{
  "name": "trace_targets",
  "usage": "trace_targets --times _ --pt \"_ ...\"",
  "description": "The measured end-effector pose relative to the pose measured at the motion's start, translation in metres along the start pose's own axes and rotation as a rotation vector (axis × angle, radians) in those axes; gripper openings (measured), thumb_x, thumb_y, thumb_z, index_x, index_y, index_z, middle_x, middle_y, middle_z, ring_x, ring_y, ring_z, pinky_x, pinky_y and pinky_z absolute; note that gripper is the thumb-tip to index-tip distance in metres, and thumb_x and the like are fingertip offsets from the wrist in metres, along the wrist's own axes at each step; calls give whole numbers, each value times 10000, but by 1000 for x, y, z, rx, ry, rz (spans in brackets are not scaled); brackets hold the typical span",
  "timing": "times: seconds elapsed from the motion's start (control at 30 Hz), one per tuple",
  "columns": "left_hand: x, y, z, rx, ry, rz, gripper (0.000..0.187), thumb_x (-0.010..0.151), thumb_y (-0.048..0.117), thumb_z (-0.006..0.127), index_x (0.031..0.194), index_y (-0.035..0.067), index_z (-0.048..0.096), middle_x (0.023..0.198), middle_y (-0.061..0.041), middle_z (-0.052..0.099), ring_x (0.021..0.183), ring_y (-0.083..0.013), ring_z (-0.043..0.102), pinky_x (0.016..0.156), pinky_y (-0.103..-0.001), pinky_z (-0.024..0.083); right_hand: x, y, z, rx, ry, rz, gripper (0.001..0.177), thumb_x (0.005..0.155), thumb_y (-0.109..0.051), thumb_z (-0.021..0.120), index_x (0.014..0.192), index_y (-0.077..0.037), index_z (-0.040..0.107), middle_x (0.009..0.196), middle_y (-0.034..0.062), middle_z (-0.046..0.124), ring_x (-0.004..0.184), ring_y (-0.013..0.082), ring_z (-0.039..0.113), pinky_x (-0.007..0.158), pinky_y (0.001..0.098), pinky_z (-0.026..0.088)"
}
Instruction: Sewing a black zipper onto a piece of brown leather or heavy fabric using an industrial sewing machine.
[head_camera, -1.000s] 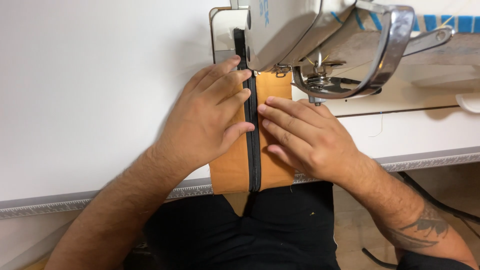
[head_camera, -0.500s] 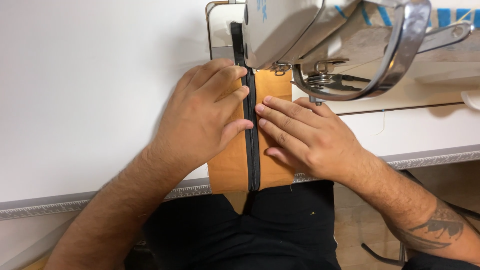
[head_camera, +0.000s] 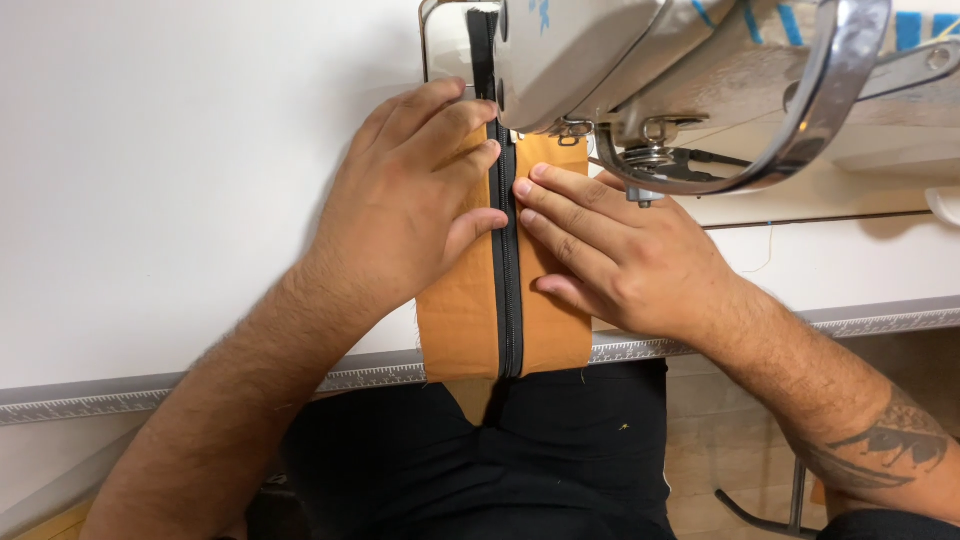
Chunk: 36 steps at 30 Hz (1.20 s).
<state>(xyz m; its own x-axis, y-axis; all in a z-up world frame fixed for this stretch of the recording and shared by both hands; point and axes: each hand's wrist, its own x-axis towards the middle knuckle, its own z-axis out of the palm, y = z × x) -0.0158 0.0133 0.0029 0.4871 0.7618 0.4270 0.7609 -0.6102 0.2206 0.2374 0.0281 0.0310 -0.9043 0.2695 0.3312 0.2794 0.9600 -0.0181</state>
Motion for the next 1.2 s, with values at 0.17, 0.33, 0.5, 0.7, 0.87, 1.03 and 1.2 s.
trace_targets --times 0.17,0.33,0.5,0.7,0.87,1.03,1.2 --pt "4 -5 4 15 -52 -37 581 842 424 877 1227 7 750 1408 -93 607 1409 -321 424 1169 -496 377 1 2 0 -29 -33 36 496 1056 -352 667 1298 80 652 1419 197 655 1343 337 639 601 299 586" --pt "5 -5 6 64 -25 -34 601 849 389 892 1258 -18 728 1435 -103 584 1410 -313 417 1163 -486 411 0 3 2 -26 -34 60 514 1086 -351 611 1348 91 614 1482 216 597 1399 353 591 655 295 568" --pt "1 3 -7 -95 120 -24 354 877 32 846 1173 -51 669 1311 -149 640 1315 -356 533 1043 -506 514 -1 -6 -5 44 137 -21 372 1075 -209 626 1179 148 648 1300 304 670 1207 467 708 767 416 649" --pt "11 41 -47 -364 561 -210 369 765 -248 361 924 -122 669 966 -219 701 920 -368 673 821 -419 542 24 -96 -13 400 387 96 239 1025 -114 558 1133 97 590 1094 266 677 956 438 736 820 482 611" --pt "19 62 -39 -457 777 -480 392 740 -209 372 884 -20 683 913 -107 689 879 -262 686 819 -343 569 69 -171 20 490 652 436 247 978 -253 592 861 -36 620 919 118 454 860 291 470 792 419 394" --pt "15 62 -48 -355 854 -499 394 724 -194 363 846 5 681 898 -104 703 889 -264 695 795 -350 567 59 -205 16 513 625 217 184 1002 -145 579 960 29 623 996 186 557 881 332 560 789 455 475" --pt "21 71 -48 -311 875 -449 366 721 -213 387 840 -14 669 880 -115 694 868 -276 679 770 -362 557 64 -200 14 400 730 321 191 972 -187 579 926 -3 603 982 158 500 859 320 539 759 453 467"
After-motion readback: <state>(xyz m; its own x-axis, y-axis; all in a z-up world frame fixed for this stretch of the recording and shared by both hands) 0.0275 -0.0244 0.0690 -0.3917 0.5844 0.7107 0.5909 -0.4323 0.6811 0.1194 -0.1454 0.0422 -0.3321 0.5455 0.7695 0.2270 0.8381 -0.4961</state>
